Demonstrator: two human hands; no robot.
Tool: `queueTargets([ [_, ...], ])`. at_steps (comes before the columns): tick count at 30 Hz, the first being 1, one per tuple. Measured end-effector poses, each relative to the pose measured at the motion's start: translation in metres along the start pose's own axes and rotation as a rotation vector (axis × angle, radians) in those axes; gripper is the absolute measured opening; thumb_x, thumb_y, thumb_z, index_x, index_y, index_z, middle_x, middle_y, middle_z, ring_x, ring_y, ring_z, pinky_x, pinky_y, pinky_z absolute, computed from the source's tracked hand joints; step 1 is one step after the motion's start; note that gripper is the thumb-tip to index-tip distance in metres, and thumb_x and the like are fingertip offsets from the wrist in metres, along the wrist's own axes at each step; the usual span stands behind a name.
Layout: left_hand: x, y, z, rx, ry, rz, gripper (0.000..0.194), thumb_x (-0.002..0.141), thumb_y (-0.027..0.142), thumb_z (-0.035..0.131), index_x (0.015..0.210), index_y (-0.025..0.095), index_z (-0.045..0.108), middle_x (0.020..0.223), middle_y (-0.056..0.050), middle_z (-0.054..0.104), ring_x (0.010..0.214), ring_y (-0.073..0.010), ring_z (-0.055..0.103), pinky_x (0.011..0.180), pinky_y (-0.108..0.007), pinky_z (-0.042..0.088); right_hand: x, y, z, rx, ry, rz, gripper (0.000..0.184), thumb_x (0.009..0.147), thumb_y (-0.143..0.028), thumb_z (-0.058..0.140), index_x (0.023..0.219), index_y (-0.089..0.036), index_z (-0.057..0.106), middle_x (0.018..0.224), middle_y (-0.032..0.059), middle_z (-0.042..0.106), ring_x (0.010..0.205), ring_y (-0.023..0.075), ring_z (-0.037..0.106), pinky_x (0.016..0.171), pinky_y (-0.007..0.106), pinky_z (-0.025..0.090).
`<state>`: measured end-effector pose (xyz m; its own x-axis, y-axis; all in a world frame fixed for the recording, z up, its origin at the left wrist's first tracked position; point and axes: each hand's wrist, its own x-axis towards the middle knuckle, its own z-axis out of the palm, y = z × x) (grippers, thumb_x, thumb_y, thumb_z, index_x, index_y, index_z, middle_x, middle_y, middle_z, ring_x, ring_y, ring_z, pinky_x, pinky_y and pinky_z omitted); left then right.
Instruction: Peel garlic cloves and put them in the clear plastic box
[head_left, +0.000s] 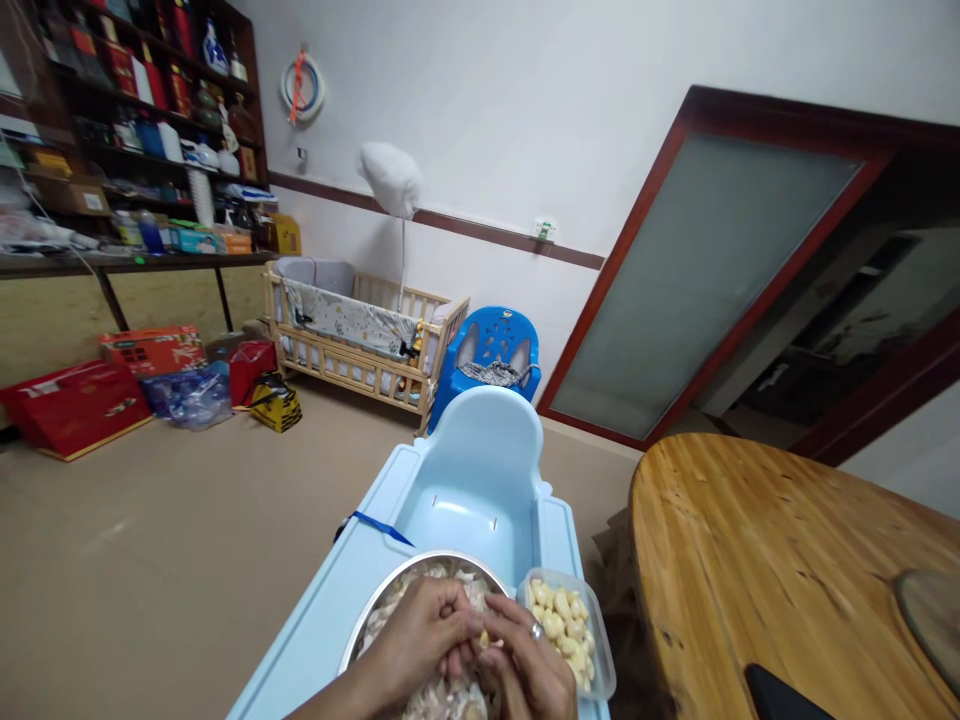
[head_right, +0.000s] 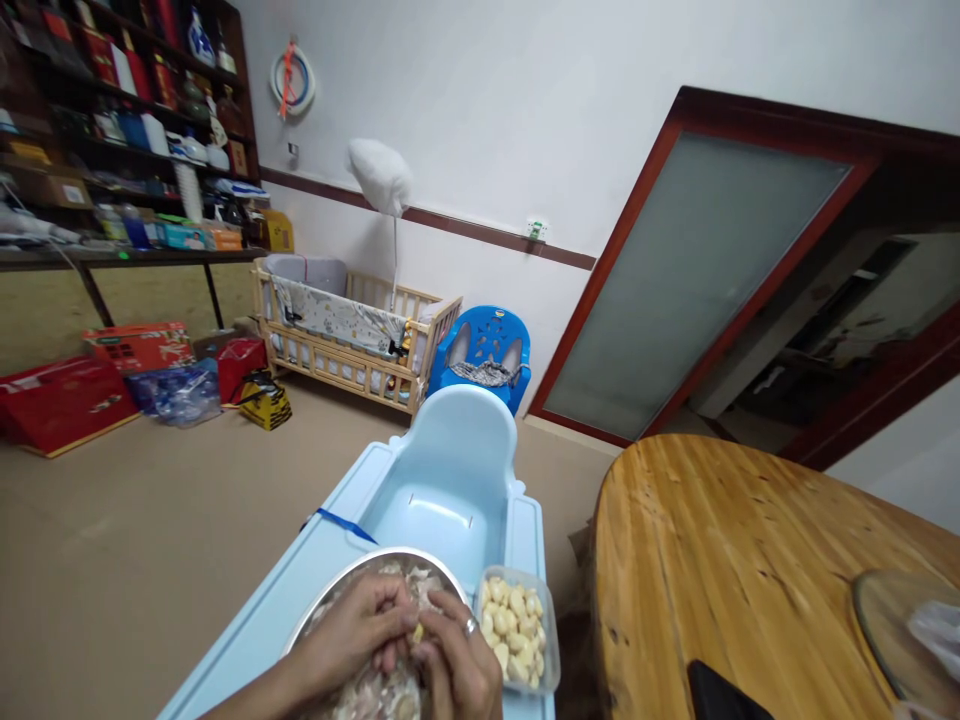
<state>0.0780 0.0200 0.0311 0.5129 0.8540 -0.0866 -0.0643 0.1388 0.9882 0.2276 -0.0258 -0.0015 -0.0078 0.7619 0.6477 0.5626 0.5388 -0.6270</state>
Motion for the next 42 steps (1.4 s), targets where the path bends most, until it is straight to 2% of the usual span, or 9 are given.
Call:
queueTargets([
  [5, -0.002, -0.002, 0.0, 0.055, 0.037, 0.046, 0.028, 0.076, 0.038, 0.054, 0.061, 0.014, 0.054, 0.049, 0.002, 0.054, 0.042, -0.0107, 0.048, 0.043, -0.02, 0.035, 0.004, -0.004, 0.001, 0.09, 0.011, 0.09, 0.017, 0.088, -0.028, 0.049, 0.088, -0.026, 0.066, 0.091, 0.0039, 0.07, 0.086, 0.0172, 0.066, 0.079, 0.023, 0.048],
  [9, -0.006, 0.003, -0.002, 0.267, 0.121, 0.157, 0.014, 0.07, 0.021, 0.057, 0.069, 0.011, 0.066, 0.063, -0.004, 0.065, 0.06, -0.0166, 0.059, 0.056, -0.023, 0.042, 0.007, -0.005, 0.001, 0.134, 0.033, 0.089, 0.012, 0.084, -0.023, 0.054, 0.087, -0.026, 0.066, 0.084, 0.0014, 0.069, 0.079, 0.0158, 0.065, 0.074, 0.022, 0.049],
  [13, -0.01, 0.009, -0.002, 0.475, 0.153, 0.227, 0.016, 0.072, 0.015, 0.055, 0.072, 0.014, 0.071, 0.067, -0.005, 0.071, 0.064, -0.0174, 0.063, 0.06, -0.022, 0.043, 0.007, -0.002, -0.003, 0.115, 0.006, 0.032, 0.019, 0.08, -0.012, 0.056, 0.09, -0.025, 0.066, 0.086, 0.0027, 0.07, 0.08, 0.0166, 0.066, 0.074, 0.023, 0.051],
  [20, -0.011, 0.008, -0.005, 0.8, 0.063, 0.456, 0.019, 0.073, 0.006, 0.053, 0.069, 0.016, 0.069, 0.065, -0.003, 0.071, 0.06, -0.015, 0.065, 0.059, -0.019, 0.045, 0.009, 0.003, -0.012, 0.021, -0.131, -0.13, 0.029, 0.075, -0.001, 0.056, 0.094, -0.02, 0.066, 0.089, 0.0084, 0.07, 0.08, 0.0187, 0.067, 0.07, 0.024, 0.055],
  [27, -0.012, -0.01, -0.004, 1.333, 0.056, 0.897, 0.022, 0.082, 0.005, 0.04, 0.073, 0.014, 0.057, 0.062, -0.004, 0.065, 0.051, -0.0169, 0.061, 0.046, -0.023, 0.045, 0.014, 0.001, -0.011, 0.134, -0.101, -0.14, 0.029, 0.073, 0.0, 0.056, 0.09, -0.021, 0.067, 0.083, 0.0074, 0.071, 0.074, 0.0191, 0.069, 0.063, 0.025, 0.057],
  [30, -0.015, -0.009, -0.002, 1.469, 0.032, 1.004, 0.025, 0.085, 0.003, 0.034, 0.074, 0.014, 0.054, 0.062, -0.004, 0.063, 0.05, -0.0175, 0.06, 0.041, -0.025, 0.043, 0.016, 0.001, -0.011, 0.18, -0.077, -0.14, 0.029, 0.072, 0.001, 0.057, 0.086, -0.021, 0.069, 0.08, 0.0059, 0.072, 0.068, 0.0181, 0.07, 0.059, 0.023, 0.057],
  [36, -0.014, -0.012, 0.002, 1.402, 0.107, 0.973, 0.027, 0.086, 0.002, 0.028, 0.077, 0.017, 0.049, 0.06, -0.003, 0.061, 0.049, -0.0169, 0.059, 0.042, -0.025, 0.042, 0.014, -0.002, -0.017, 0.248, -0.097, -0.024, 0.031, 0.07, 0.0, 0.06, 0.085, -0.025, 0.072, 0.079, 0.0043, 0.074, 0.069, 0.0196, 0.071, 0.061, 0.025, 0.058],
  [39, -0.011, -0.015, 0.004, 1.241, 0.179, 0.861, 0.025, 0.086, 0.005, 0.029, 0.074, 0.019, 0.046, 0.059, -0.002, 0.06, 0.049, -0.0156, 0.059, 0.046, -0.023, 0.043, 0.012, -0.002, -0.018, 0.229, -0.112, 0.002, 0.031, 0.072, -0.002, 0.06, 0.088, -0.026, 0.072, 0.082, 0.0049, 0.075, 0.074, 0.0206, 0.071, 0.066, 0.027, 0.058],
  [42, -0.011, -0.011, 0.005, 1.061, 0.204, 0.707, 0.02, 0.083, 0.008, 0.035, 0.072, 0.02, 0.045, 0.063, -0.002, 0.062, 0.054, -0.0152, 0.061, 0.052, -0.022, 0.044, 0.009, 0.001, -0.015, 0.154, -0.088, 0.061, 0.021, 0.075, -0.015, 0.063, 0.091, -0.025, 0.072, 0.092, 0.0086, 0.074, 0.083, 0.0235, 0.069, 0.072, 0.03, 0.057],
])
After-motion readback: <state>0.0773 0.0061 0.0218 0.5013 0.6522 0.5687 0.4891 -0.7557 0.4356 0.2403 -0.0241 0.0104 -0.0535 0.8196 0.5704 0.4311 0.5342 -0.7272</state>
